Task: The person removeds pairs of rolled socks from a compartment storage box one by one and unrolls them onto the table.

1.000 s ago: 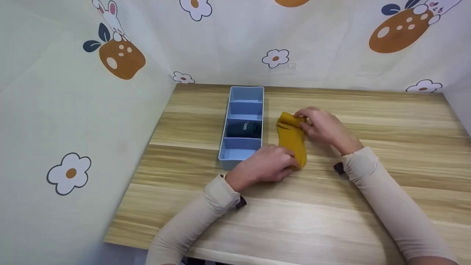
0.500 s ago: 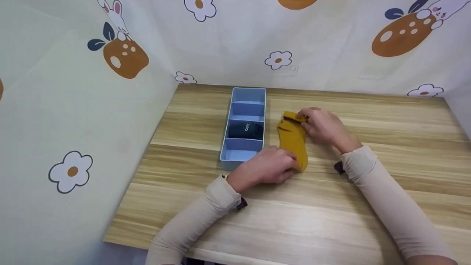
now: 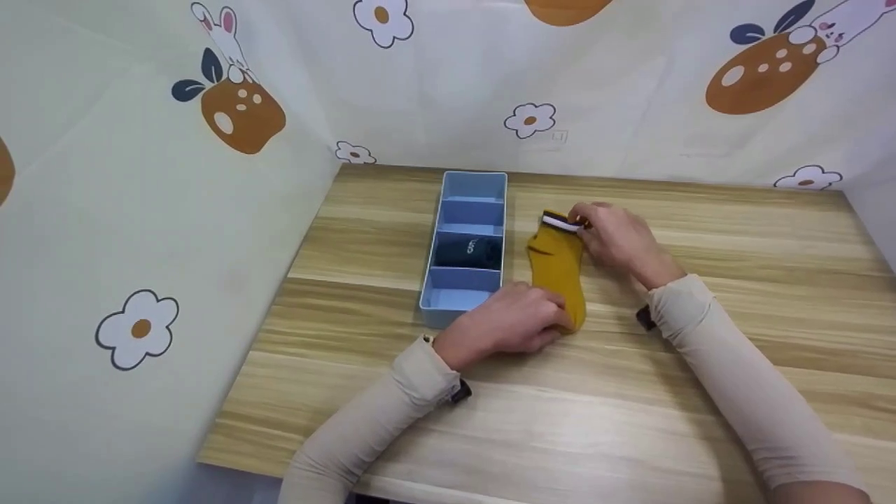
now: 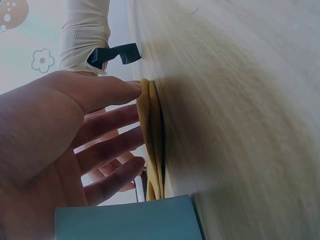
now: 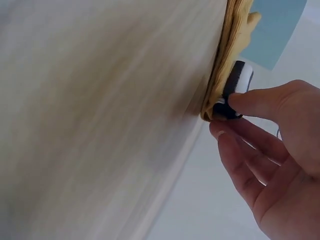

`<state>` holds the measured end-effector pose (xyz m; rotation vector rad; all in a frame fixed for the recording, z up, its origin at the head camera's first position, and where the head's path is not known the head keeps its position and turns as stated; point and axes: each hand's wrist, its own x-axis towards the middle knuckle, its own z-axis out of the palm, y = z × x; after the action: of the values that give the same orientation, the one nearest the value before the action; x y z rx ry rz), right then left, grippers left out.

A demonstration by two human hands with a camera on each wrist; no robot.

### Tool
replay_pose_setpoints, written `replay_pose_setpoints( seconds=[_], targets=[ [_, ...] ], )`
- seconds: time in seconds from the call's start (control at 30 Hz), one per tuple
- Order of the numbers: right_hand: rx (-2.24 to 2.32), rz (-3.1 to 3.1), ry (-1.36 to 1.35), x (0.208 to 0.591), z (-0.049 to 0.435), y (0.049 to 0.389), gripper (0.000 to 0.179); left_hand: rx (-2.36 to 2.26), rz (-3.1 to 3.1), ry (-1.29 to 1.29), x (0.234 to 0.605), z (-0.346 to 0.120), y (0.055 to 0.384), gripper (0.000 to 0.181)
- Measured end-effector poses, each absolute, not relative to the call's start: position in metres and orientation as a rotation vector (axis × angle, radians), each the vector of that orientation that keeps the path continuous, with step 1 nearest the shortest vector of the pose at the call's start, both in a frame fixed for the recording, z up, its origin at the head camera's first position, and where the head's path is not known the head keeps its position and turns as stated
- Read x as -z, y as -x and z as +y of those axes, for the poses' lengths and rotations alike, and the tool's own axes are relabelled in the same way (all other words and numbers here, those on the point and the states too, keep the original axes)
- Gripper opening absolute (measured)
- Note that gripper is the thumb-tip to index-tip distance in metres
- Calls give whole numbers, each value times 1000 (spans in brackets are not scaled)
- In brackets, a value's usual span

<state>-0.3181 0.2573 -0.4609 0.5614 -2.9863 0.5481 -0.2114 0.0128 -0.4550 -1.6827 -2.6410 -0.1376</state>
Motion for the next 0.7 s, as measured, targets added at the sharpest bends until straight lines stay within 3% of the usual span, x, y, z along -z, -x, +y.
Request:
replay_pose_setpoints(
  seconds=[0.4, 0.7],
  targets=[
    [-580, -3000, -562, 461, 266, 329, 34, 136, -2645, 1667, 456, 14, 210, 21],
    [-611, -2965, -518, 463, 268, 336, 19, 136, -2634, 1671, 455, 13, 210, 21]
  ],
)
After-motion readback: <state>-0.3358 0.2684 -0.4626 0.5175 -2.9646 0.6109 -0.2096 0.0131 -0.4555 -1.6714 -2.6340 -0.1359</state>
